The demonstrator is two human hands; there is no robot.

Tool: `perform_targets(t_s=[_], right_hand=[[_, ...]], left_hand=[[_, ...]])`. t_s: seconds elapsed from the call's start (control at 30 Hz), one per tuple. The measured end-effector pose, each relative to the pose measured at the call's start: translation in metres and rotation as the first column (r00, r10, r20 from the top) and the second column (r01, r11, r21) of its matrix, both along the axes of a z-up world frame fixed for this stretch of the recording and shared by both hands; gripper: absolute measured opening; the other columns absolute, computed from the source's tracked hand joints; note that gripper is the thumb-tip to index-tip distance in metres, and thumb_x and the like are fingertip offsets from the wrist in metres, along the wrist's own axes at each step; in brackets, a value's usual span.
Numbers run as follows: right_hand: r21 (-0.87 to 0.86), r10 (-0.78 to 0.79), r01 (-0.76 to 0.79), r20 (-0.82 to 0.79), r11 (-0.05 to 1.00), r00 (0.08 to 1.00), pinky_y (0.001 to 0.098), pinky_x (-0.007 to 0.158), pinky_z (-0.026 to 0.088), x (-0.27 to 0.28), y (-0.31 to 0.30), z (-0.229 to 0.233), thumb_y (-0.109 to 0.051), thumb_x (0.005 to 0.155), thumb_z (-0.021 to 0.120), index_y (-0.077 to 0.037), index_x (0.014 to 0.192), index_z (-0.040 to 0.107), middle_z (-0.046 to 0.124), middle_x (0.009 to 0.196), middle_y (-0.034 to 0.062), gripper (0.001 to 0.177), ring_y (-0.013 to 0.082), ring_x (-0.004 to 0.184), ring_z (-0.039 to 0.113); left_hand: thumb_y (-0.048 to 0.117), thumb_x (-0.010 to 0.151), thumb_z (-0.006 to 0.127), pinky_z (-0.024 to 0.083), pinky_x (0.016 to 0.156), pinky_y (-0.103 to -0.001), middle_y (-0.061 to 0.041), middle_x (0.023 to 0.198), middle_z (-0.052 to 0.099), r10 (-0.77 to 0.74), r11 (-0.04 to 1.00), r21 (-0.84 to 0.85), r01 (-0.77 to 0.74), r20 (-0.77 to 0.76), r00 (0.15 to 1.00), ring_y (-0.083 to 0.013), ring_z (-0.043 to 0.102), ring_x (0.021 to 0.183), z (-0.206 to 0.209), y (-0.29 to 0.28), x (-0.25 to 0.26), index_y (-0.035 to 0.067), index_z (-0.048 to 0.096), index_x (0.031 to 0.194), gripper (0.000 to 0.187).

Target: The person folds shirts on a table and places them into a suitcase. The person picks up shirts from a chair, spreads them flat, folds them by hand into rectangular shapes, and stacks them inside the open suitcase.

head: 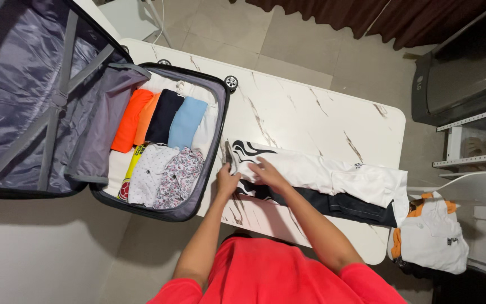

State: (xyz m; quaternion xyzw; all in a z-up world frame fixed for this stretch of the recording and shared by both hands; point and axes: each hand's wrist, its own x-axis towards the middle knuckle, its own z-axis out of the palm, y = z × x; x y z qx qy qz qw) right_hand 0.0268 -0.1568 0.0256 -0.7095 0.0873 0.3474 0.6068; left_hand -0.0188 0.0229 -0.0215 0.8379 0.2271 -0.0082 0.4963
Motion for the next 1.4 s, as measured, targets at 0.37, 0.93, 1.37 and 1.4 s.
perform_targets(t_s=[0.37, 0.93, 1.37, 1.4], right_hand=[[0.238, -0.150, 0.286, -0.465, 0.928, 0.873, 0.0441, 0.072, 0.055, 0.019, 0.061, 0.070, -0.039, 0.088, 0.063, -0.012, 0.112, 0.054, 0.058, 0.099, 0.0095, 0.038, 0.0272, 0.094, 0.059], [0.323, -0.575, 0.666, -0.339, 0.672, 0.744, 0.0378, 0.088, 0.053, -0.074, -0.327, 0.037, -0.015, 0.089, 0.063, -0.007, 0.142, 0.049, 0.062, 0.124, 0.0139, 0.055, 0.0252, 0.107, 0.062], [-0.521, -0.234, 0.270, 0.136, 0.810, 0.963, 0.0381, 0.087, 0.054, -0.047, -0.371, -0.059, -0.030, 0.079, 0.074, -0.005, 0.113, 0.070, 0.074, 0.106, 0.0182, 0.043, 0.0309, 0.099, 0.071], [-0.560, -0.198, 0.235, 0.126, 0.794, 0.972, 0.0389, 0.087, 0.053, -0.045, -0.371, -0.059, -0.031, 0.076, 0.074, -0.005, 0.112, 0.070, 0.073, 0.106, 0.0184, 0.044, 0.0321, 0.100, 0.070]], left_hand=[[0.004, 0.076, 0.069, 0.052, 0.085, -0.050, -0.022, 0.106, 0.066, -0.446, 0.831, 0.345, 0.436, -0.055, 0.894, -0.0422, 0.065, 0.098, 0.147, -0.012, 0.006, -0.001, 0.065, 0.105, 0.030], [0.015, 0.078, 0.069, 0.052, 0.086, -0.047, -0.032, 0.143, 0.044, -0.897, 0.426, 0.119, 0.897, 0.187, 0.401, -0.0465, 0.062, 0.103, 0.212, -0.269, -0.048, -0.001, 0.059, 0.125, 0.050], [0.016, 0.078, 0.065, 0.052, 0.091, -0.041, -0.022, 0.108, 0.069, -0.609, 0.776, 0.128, 0.617, -0.099, 0.787, -0.0363, 0.066, 0.102, 0.015, -0.307, 0.040, -0.001, 0.061, 0.125, 0.050], [0.020, 0.077, 0.068, 0.052, 0.090, -0.040, -0.020, 0.107, 0.070, -0.527, 0.843, 0.034, 0.536, -0.149, 0.837, -0.0342, 0.067, 0.100, 0.009, -0.320, 0.047, -0.001, 0.060, 0.124, 0.052]])
